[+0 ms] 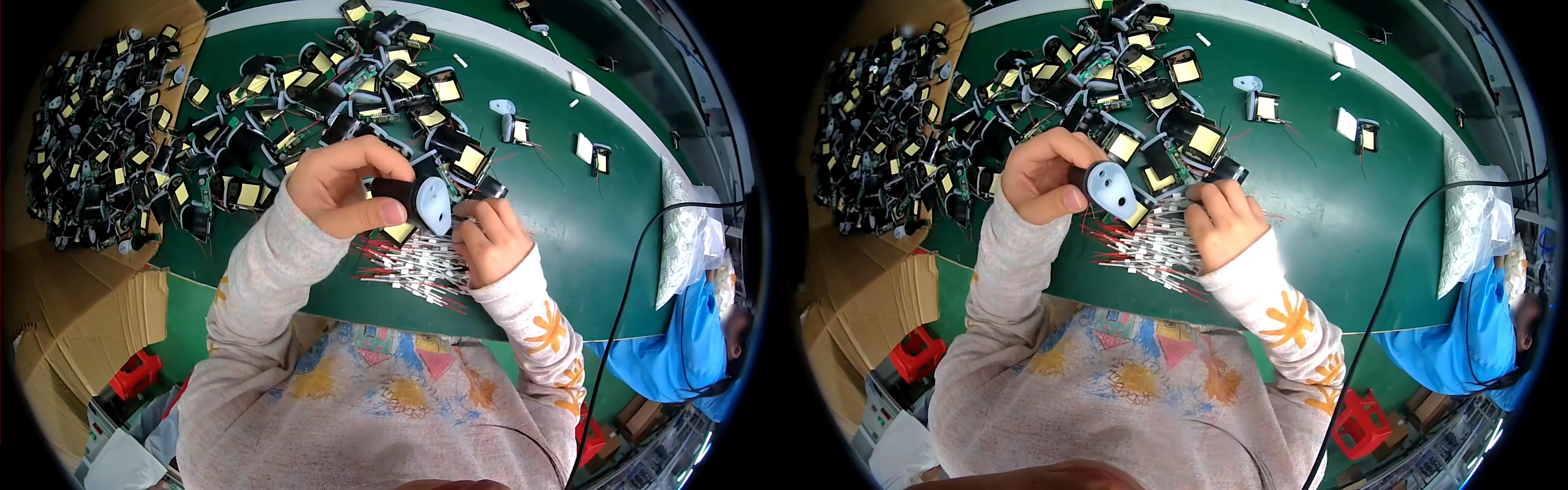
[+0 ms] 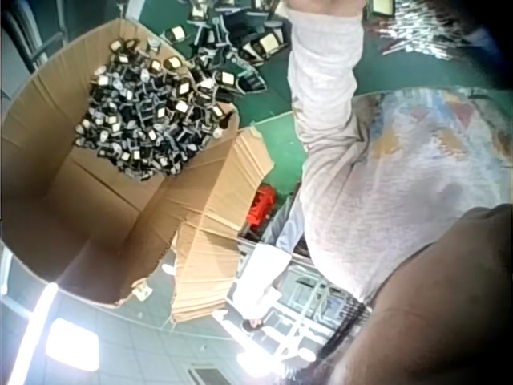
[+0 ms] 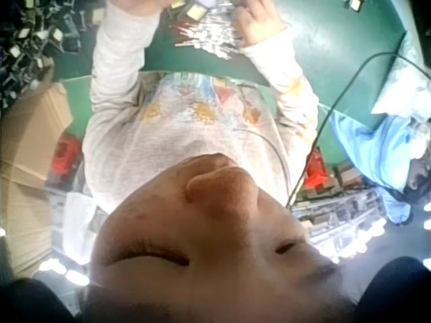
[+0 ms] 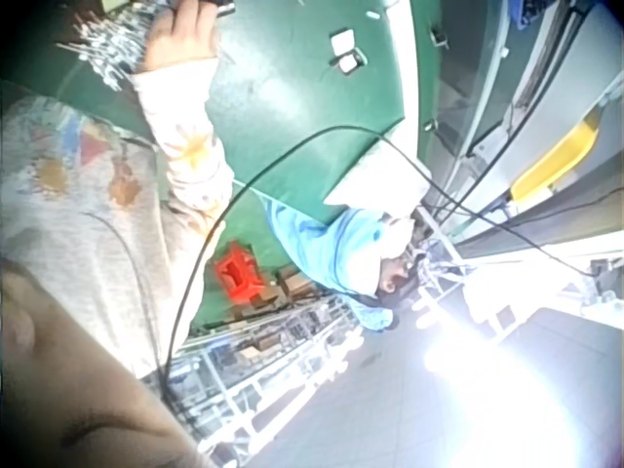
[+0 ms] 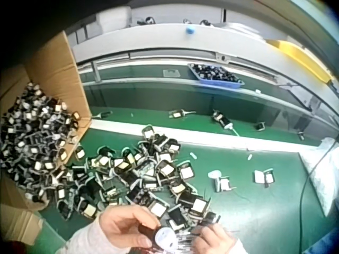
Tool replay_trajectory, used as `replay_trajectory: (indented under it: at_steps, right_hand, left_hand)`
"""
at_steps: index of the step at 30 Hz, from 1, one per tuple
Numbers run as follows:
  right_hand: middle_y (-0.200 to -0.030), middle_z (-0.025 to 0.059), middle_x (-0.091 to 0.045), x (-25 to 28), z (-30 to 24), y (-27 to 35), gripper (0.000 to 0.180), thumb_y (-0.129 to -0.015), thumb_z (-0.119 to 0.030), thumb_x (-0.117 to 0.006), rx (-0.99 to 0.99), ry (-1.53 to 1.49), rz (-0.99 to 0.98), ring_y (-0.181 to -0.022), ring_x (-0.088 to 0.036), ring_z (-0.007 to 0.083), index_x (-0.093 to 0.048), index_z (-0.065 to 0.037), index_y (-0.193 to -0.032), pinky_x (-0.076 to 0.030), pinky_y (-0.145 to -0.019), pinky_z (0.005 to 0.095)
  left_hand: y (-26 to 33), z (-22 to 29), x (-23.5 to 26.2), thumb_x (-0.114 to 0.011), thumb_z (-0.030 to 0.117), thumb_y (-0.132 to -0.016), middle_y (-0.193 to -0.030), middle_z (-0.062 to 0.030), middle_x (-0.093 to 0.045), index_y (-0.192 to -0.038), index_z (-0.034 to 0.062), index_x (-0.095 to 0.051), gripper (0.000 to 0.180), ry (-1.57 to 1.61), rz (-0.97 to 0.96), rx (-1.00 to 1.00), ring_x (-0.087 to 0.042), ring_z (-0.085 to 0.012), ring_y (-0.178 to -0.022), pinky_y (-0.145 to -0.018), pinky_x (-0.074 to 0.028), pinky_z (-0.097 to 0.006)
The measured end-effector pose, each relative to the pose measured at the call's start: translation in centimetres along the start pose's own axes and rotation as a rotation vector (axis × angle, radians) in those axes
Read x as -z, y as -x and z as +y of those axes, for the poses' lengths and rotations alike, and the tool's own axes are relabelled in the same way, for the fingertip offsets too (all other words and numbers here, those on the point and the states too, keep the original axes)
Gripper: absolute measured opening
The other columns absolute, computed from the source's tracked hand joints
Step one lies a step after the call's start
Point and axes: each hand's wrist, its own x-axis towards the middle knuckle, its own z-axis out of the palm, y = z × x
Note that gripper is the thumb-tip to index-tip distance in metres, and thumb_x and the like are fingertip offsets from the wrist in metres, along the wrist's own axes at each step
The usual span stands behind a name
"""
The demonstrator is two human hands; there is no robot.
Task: The person assembles electronic components by inserting small pins into a plastic base and fitting it into a housing on a workbench.
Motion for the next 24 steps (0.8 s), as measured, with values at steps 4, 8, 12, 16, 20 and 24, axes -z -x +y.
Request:
replay_trajectory:
  at_steps: [4, 8, 12, 16, 20, 24]
  right_hand:
    - [-0.086, 0.0068, -0.057, 1.8, 0.4, 0.6, 0.017, -0.062, -0.005, -0.054, -0.014, 0.031, 0.002, -0.079, -0.055, 0.0242, -0.054, -0.004, -0.079, -0.046, -0.061, 0.033]
    - [-0.082, 0.0081, -0.056, 2.3, 0.1, 0.7, 0.019, -0.061, -0.005, -0.056, -0.119, -0.164, 0.002, -0.073, -0.055, 0.0251, -0.056, -0.005, -0.08, -0.046, -0.061, 0.0328]
    - [-0.081, 0.0073, -0.056, 0.6, 0.5, 0.6, 0.018, -0.06, -0.006, -0.056, -0.019, -0.042, 0.004, -0.076, -0.055, 0.0239, -0.059, -0.006, -0.078, -0.047, -0.062, 0.0323]
    - [-0.08, 0.0059, -0.055, 0.4, 0.1, 0.2, 0.012, -0.06, -0.009, -0.055, 0.068, 0.101, -0.009, -0.08, -0.052, 0.0214, -0.059, -0.005, -0.071, -0.046, -0.063, 0.0311]
    - [-0.076, 0.0066, -0.052, 0.3, 0.5, 0.0, 0.008, -0.062, -0.01, -0.053, 0.143, 0.131, -0.047, -0.076, -0.051, 0.0216, -0.055, -0.004, -0.068, -0.043, -0.06, 0.0307]
    - [-0.091, 0.0107, -0.058, 2.0, 1.4, 0.2, 0.006, -0.075, 0.001, -0.057, -0.096, -0.373, 0.108, -0.073, -0.057, 0.0225, -0.054, -0.002, -0.08, -0.047, -0.068, 0.0309]
  left_hand:
    - [0.3, 0.7, -0.4, -0.075, -0.001, -0.068, -0.089, -0.0064, -0.06, -0.093, -0.0029, -0.059, 0.029, 0.056, -0.046, 0.051, -0.056, -0.013, -0.084, -0.075, -0.045, -0.025]
    - [0.4, 0.5, -0.7, -0.075, -0.003, -0.066, -0.087, -0.0064, -0.06, -0.091, -0.0029, -0.06, 0.03, 0.014, -0.069, 0.06, -0.057, -0.0126, -0.081, -0.073, -0.045, -0.024]
    - [0.0, 0.3, -0.5, -0.077, 0.002, -0.066, -0.087, -0.0146, -0.061, -0.088, -0.003, -0.057, 0.03, -0.126, -0.122, 0.077, -0.06, -0.0188, -0.08, -0.071, -0.047, -0.029]
    - [0.3, -0.2, -0.7, -0.076, -0.002, -0.065, -0.087, -0.0066, -0.06, -0.089, -0.0022, -0.061, 0.028, -0.085, -0.113, 0.033, -0.057, -0.0121, -0.079, -0.071, -0.045, -0.024]
    - [0.2, -0.2, -0.8, -0.073, -0.004, -0.068, -0.089, -0.0069, -0.061, -0.093, -0.0024, -0.059, 0.029, 0.005, -0.076, 0.103, -0.058, -0.0126, -0.085, -0.075, -0.047, -0.024]
    - [0.3, -0.5, -1.1, -0.067, -0.007, -0.072, -0.095, -0.0076, -0.06, -0.1, -0.0029, -0.055, 0.031, 0.139, -0.042, 0.195, -0.059, -0.0135, -0.09, -0.08, -0.048, -0.024]
